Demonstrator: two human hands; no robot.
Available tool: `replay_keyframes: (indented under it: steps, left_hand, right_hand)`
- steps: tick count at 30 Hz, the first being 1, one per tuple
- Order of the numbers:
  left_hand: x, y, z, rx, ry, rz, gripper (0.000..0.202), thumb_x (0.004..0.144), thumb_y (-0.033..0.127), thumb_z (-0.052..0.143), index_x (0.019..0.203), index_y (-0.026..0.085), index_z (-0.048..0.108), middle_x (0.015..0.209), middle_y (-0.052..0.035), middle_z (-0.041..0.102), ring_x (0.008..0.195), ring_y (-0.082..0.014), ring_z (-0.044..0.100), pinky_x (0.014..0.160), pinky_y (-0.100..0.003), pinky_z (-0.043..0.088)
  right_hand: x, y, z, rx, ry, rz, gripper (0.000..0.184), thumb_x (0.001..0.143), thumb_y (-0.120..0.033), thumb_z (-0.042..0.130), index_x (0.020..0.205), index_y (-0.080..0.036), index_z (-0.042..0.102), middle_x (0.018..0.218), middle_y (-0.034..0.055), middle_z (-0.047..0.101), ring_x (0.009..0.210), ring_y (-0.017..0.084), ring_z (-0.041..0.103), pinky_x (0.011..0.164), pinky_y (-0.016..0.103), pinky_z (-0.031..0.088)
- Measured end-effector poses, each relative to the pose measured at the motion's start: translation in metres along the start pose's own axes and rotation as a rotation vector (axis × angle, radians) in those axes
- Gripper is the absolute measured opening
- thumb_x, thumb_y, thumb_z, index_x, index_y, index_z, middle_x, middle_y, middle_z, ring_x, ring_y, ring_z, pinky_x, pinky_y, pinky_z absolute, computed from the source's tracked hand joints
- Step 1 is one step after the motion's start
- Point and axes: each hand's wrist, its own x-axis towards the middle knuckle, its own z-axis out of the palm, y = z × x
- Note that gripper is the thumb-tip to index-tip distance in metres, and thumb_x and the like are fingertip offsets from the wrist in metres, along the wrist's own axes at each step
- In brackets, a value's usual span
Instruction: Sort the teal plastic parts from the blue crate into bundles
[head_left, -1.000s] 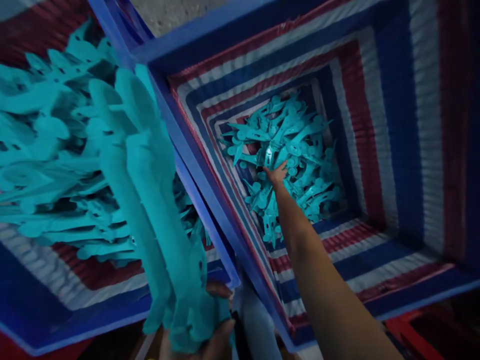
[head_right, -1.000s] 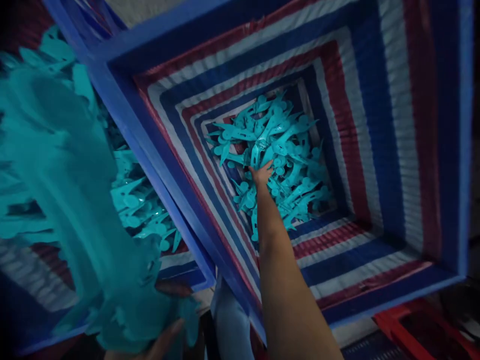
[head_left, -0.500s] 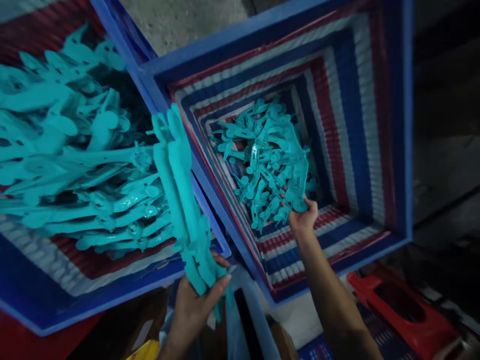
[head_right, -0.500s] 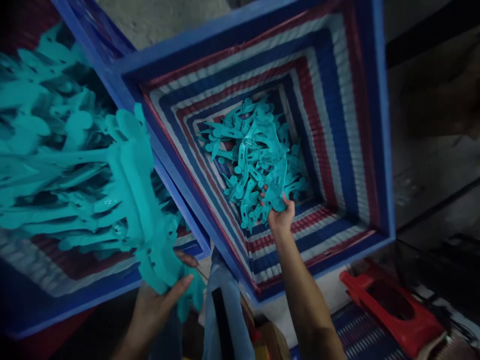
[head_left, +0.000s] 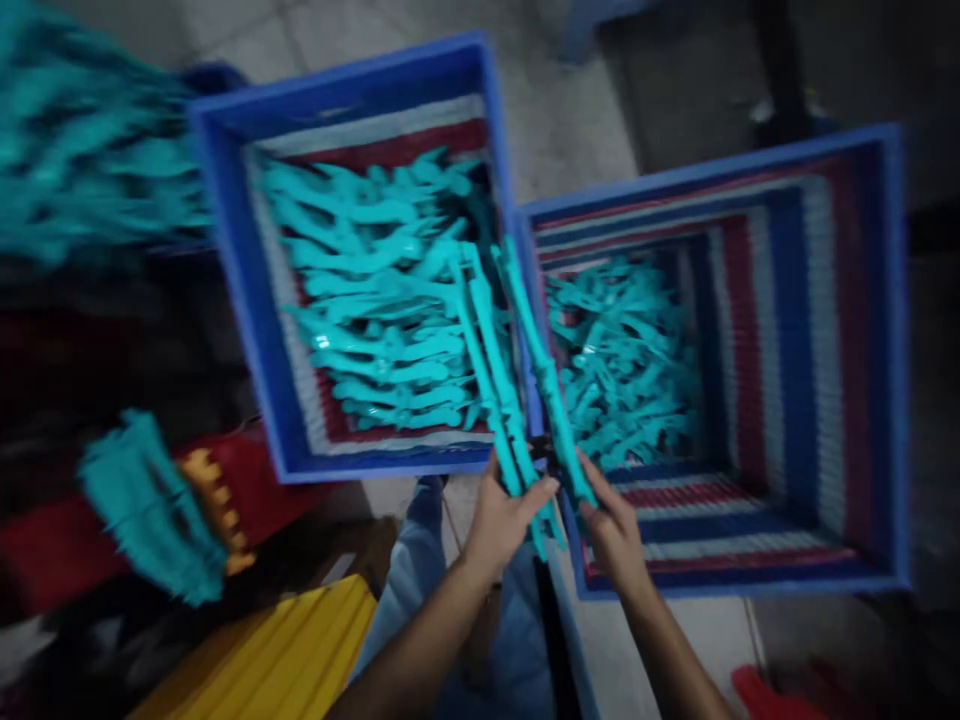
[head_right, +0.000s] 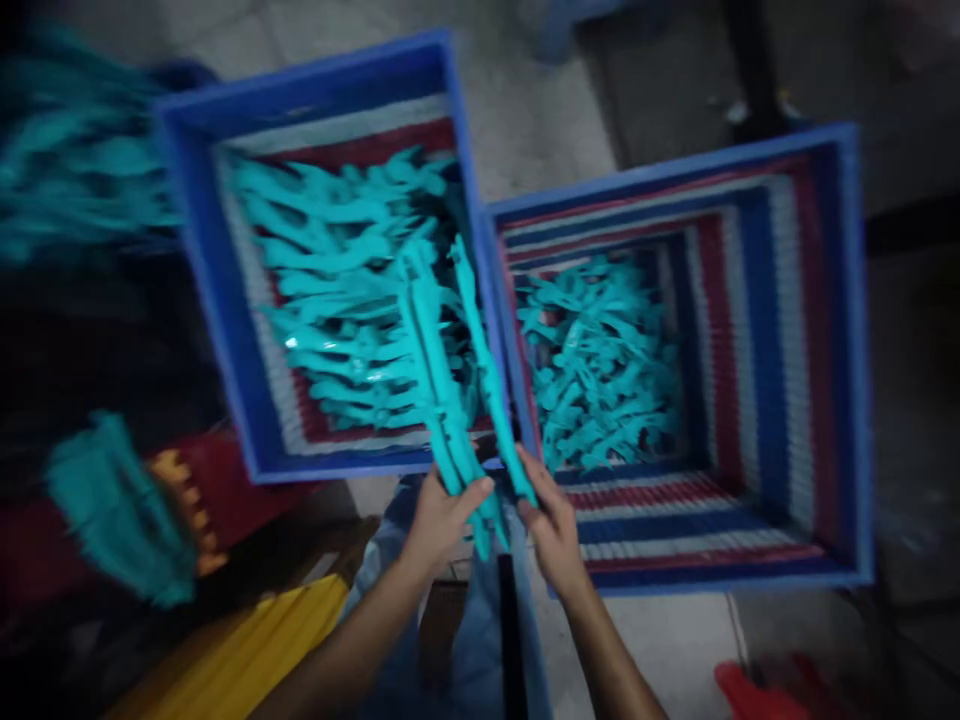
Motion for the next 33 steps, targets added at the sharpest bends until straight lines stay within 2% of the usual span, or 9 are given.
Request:
replay_keyframes:
  steps: [2, 5, 9, 13, 18, 22, 27, 30, 33]
  left_hand:
    - [-0.010, 0.007, -0.028, -0.178, 0.078, 0.025, 0.049, 0.066, 0.032, 0.079, 0.109, 0.020, 0.059, 0.105, -0.0078, 0.069, 0.093, -0.0203, 0.065, 0.083, -0.031, 0.052]
    - [-0.031, 0.012, -0.095, -0.388, 0.158, 0.019, 0.054, 0.059, 0.031, 0.083, 0.107, 0.018, 0.060, 0.109, -0.0091, 0.068, 0.090, -0.0188, 0.066, 0.082, -0.029, 0.052]
    - [-0.073, -0.006, -0.213, -0.478, 0.365, 0.064, 0.053, 0.058, 0.034, 0.084, 0.102, 0.015, 0.062, 0.095, -0.0073, 0.070, 0.077, -0.0159, 0.065, 0.073, -0.027, 0.052]
    - [-0.128, -0.039, -0.342, -0.386, 0.698, 0.127, 0.052, 0.063, 0.038, 0.081, 0.104, 0.016, 0.058, 0.090, -0.0048, 0.070, 0.076, -0.0159, 0.065, 0.069, -0.026, 0.052]
    - [-0.181, -0.075, -0.518, -0.095, 0.937, 0.092, 0.061, 0.062, 0.043, 0.079, 0.111, 0.016, 0.054, 0.099, -0.0060, 0.069, 0.084, -0.0194, 0.066, 0.076, -0.030, 0.054]
    - [-0.182, -0.094, -0.638, 0.070, 0.872, 0.064, 0.068, 0.058, 0.045, 0.079, 0.114, 0.017, 0.054, 0.109, -0.0077, 0.068, 0.098, -0.0242, 0.065, 0.087, -0.037, 0.052]
    - [-0.141, -0.111, -0.712, -0.076, 0.647, 0.072, 0.077, 0.048, 0.041, 0.085, 0.115, 0.016, 0.058, 0.110, -0.0087, 0.069, 0.102, -0.0276, 0.064, 0.093, -0.043, 0.050]
    - [-0.120, -0.116, -0.726, -0.302, 0.539, 0.114, 0.087, 0.048, 0.034, 0.086, 0.126, 0.019, 0.050, 0.119, -0.0099, 0.065, 0.108, -0.0280, 0.062, 0.095, -0.045, 0.050]
    - [-0.112, -0.116, -0.730, -0.325, 0.453, 0.113, 0.085, 0.049, 0.031, 0.087, 0.126, 0.019, 0.052, 0.118, -0.0107, 0.066, 0.108, -0.0299, 0.062, 0.097, -0.047, 0.048]
  right_hand:
    - [-0.022, -0.006, 0.044, -0.184, -0.199, -0.107, 0.045, 0.085, -0.035, 0.054, 0.129, -0.030, 0.056, 0.136, 0.0057, 0.051, 0.130, 0.027, 0.043, 0.106, 0.045, 0.039]
    - [-0.045, -0.005, 0.113, -0.315, -0.397, -0.242, 0.049, 0.091, -0.032, 0.048, 0.139, -0.034, 0.043, 0.148, 0.0036, 0.034, 0.137, 0.026, 0.033, 0.109, 0.047, 0.035]
    - [-0.069, 0.014, 0.219, -0.443, -0.631, -0.459, 0.058, 0.089, -0.034, 0.051, 0.144, -0.034, 0.033, 0.156, 0.0035, 0.015, 0.142, 0.032, 0.017, 0.112, 0.058, 0.024]
    - [-0.101, 0.043, 0.324, -0.457, -0.956, -0.470, 0.054, 0.091, -0.032, 0.048, 0.143, -0.030, 0.035, 0.150, 0.0079, 0.030, 0.139, 0.028, 0.029, 0.109, 0.051, 0.035]
    - [-0.115, 0.089, 0.421, -0.517, -0.872, -0.333, 0.041, 0.088, -0.040, 0.050, 0.122, -0.018, 0.058, 0.126, 0.0151, 0.055, 0.118, 0.027, 0.052, 0.099, 0.049, 0.046]
    - [-0.111, 0.122, 0.491, -0.487, -0.855, -0.138, 0.049, 0.084, -0.048, 0.051, 0.120, -0.016, 0.057, 0.114, 0.0160, 0.062, 0.100, 0.023, 0.062, 0.085, 0.042, 0.054]
    - [-0.118, 0.136, 0.587, -0.326, -0.787, 0.067, 0.079, 0.074, -0.055, 0.059, 0.135, -0.011, 0.039, 0.119, 0.0191, 0.059, 0.102, 0.023, 0.062, 0.089, 0.040, 0.052]
    - [-0.130, 0.137, 0.632, -0.205, -0.734, 0.058, 0.090, 0.072, -0.054, 0.063, 0.143, -0.011, 0.026, 0.135, 0.0187, 0.049, 0.117, 0.023, 0.055, 0.102, 0.040, 0.043]
    - [-0.143, 0.143, 0.654, -0.261, -0.656, 0.041, 0.110, 0.066, -0.055, 0.070, 0.148, -0.012, 0.010, 0.148, 0.0179, 0.032, 0.129, 0.024, 0.043, 0.109, 0.040, 0.036]
